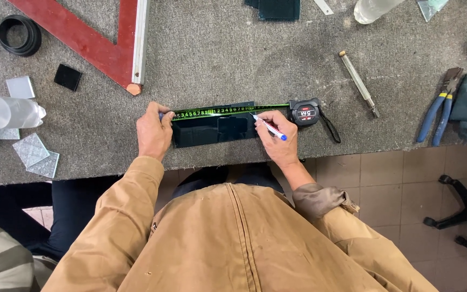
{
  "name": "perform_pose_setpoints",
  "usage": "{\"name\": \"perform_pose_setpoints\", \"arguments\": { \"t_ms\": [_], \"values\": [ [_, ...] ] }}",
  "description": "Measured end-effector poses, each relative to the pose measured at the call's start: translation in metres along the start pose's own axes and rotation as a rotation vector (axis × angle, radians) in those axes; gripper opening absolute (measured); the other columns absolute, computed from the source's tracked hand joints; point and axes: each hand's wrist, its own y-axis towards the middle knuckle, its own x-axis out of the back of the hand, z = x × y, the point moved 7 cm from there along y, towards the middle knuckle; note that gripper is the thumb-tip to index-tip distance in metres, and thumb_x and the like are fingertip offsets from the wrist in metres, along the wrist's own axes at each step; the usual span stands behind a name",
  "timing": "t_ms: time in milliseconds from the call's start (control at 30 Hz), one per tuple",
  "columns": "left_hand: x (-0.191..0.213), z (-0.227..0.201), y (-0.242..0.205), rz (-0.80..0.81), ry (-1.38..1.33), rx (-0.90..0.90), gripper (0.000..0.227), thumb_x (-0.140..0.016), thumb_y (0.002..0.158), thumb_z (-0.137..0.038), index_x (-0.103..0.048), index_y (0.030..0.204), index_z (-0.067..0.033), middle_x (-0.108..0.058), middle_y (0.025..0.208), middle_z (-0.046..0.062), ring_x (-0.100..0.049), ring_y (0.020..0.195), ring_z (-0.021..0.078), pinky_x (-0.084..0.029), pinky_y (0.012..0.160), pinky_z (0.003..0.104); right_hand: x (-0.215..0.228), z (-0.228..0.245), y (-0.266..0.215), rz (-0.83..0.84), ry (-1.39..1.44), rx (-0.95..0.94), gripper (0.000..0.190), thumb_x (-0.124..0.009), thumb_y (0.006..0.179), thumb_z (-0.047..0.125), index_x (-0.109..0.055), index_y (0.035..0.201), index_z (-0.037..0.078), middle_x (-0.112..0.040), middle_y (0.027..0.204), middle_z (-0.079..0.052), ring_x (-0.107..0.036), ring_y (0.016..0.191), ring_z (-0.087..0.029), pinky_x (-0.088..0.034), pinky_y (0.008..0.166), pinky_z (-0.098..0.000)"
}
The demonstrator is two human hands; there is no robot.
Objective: Measuring a small glass panel with a tape measure, marking it with a pen, and using a glass cutter to score and break the piece.
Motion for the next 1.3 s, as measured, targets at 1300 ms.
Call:
{"name": "perform_pose_setpoints", "arguments": {
  "t_ms": [1300],
  "values": [
    [0.005,-0.008,0.014,0.177,0.057,-0.207,0.012,-0.076,0.109,-0.020,-0.068,0.117,-0.0253,-0.080,0.082,0.003,-0.080,0.088,0.0375,-0.061,0.090,0.054,0.087,0.017,0.017,0.087,-0.705,0.493,0.079,-0.101,0.085,0.023,-0.067,0.153,0.002,-0.069,0.153,-0.023,-0.062,0.133,-0.049,-0.051,0.115,-0.0578]
  ]
}}
